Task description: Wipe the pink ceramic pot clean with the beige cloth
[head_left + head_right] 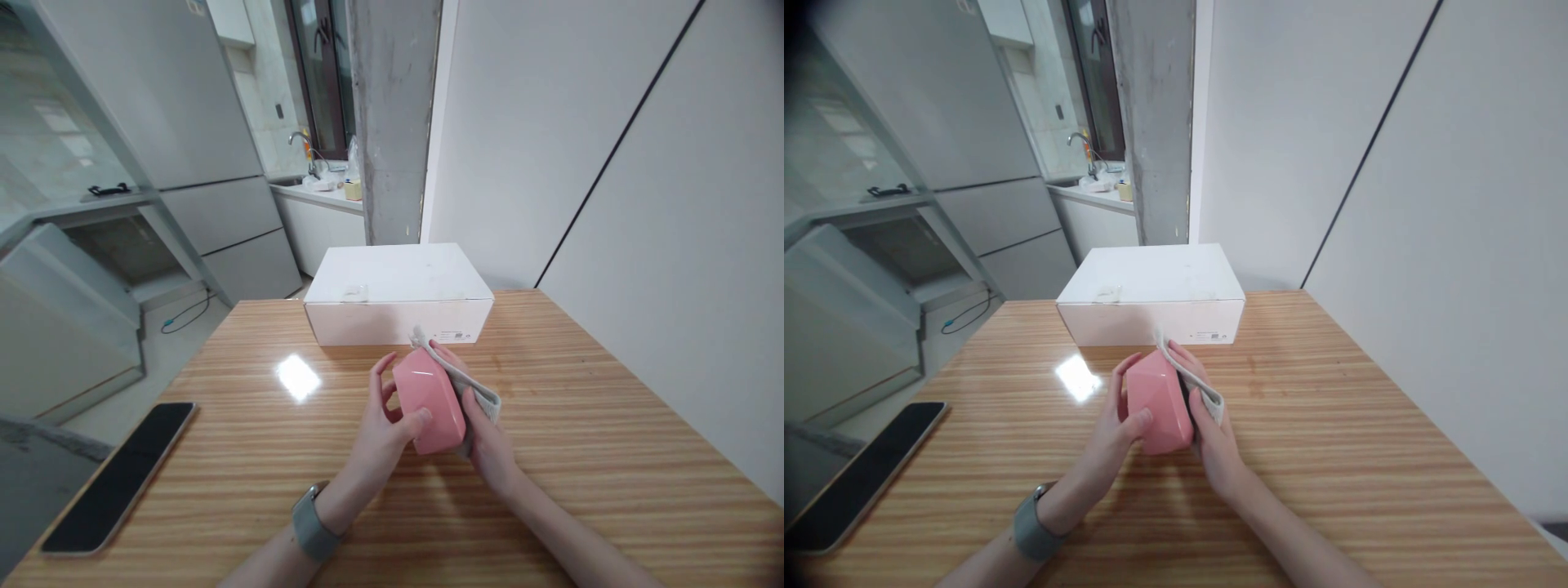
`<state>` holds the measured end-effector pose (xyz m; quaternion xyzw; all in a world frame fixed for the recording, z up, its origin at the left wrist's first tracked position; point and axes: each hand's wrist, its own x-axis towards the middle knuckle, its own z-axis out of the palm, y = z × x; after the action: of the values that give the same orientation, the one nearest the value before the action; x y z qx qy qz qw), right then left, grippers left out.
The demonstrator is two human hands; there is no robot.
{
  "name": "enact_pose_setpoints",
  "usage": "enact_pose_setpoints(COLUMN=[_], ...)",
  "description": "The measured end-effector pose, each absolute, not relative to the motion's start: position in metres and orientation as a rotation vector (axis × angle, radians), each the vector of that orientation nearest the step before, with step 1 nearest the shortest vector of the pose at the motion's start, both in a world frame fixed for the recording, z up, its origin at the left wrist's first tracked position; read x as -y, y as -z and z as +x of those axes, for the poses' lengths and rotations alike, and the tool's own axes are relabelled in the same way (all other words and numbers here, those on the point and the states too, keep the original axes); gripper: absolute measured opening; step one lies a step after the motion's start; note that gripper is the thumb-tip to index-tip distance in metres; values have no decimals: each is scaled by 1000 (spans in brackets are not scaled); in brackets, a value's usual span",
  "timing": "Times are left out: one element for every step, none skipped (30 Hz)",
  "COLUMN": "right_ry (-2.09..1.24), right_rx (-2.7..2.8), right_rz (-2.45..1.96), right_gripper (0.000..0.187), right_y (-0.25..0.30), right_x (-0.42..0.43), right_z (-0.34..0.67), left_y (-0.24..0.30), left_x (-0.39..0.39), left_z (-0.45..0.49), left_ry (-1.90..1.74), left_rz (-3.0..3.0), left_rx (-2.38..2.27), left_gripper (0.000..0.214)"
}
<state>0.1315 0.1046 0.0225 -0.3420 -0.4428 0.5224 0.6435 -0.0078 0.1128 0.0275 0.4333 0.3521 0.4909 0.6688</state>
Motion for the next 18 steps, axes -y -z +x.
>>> enact_pose_setpoints(right_ry=[-1192, -1207, -1233, -1269, -1311, -1354, -1389, -1410, -1418, -1416, -1406, -1394, -1384, -1378, -1375, -1374, -1371, -1362], right_rx=[1014, 999, 964, 914, 857, 799, 747, 708, 683, 670, 666, 672, 684, 700, 716, 733, 751, 770], right_rz=[-771, -774, -785, -802, -822, -842, -859, -872, -877, -876, -871, -860, -846, -833, -824, -818, -813, -809], right_gripper=[43, 44, 46, 48, 51, 53, 55, 56, 56, 55, 53, 51, 49, 47, 46, 45, 44, 45], right_y=[-24, -25, -26, -27, -28, -29, -30, -31, -31, -31, -31, -31, -31, -30, -30, -29, -28, -27], right_x=[-105, -106, -106, -107, -108, -108, -109, -109, -109, -109, -109, -109, -108, -107, -107, -106, -106, -105], right_z=[131, 131, 130, 130, 130, 130, 130, 130, 130, 130, 130, 129, 129, 129, 129, 129, 130, 130], left_y=[-26, -26, -26, -27, -28, -29, -31, -32, -33, -34, -35, -35, -36, -36, -36, -36, -36, -35], left_x=[-113, -114, -114, -114, -113, -112, -111, -110, -109, -108, -107, -107, -107, -108, -108, -109, -110, -110], left_z=[-8, -8, -8, -7, -7, -6, -5, -5, -4, -3, -3, -3, -3, -3, -4, -5, -6, -7], left_ry=[-1115, -1113, -1097, -1073, -1047, -1024, -1008, -1004, -1005, -1006, -1008, -1024, -1057, -1104, -1150, -1183, -1193, -1175], left_rz=[968, 968, 977, 989, 1000, 1009, 1015, 1022, 1031, 1044, 1068, 1104, 1151, 1202, 1248, 1280, 1290, 1275], left_rx=[-787, -773, -754, -735, -724, -728, -748, -779, -812, -840, -861, -878, -893, -903, -910, -913, -910, -903], left_gripper=[92, 93, 95, 99, 105, 111, 117, 121, 122, 121, 119, 116, 113, 110, 107, 105, 103, 102])
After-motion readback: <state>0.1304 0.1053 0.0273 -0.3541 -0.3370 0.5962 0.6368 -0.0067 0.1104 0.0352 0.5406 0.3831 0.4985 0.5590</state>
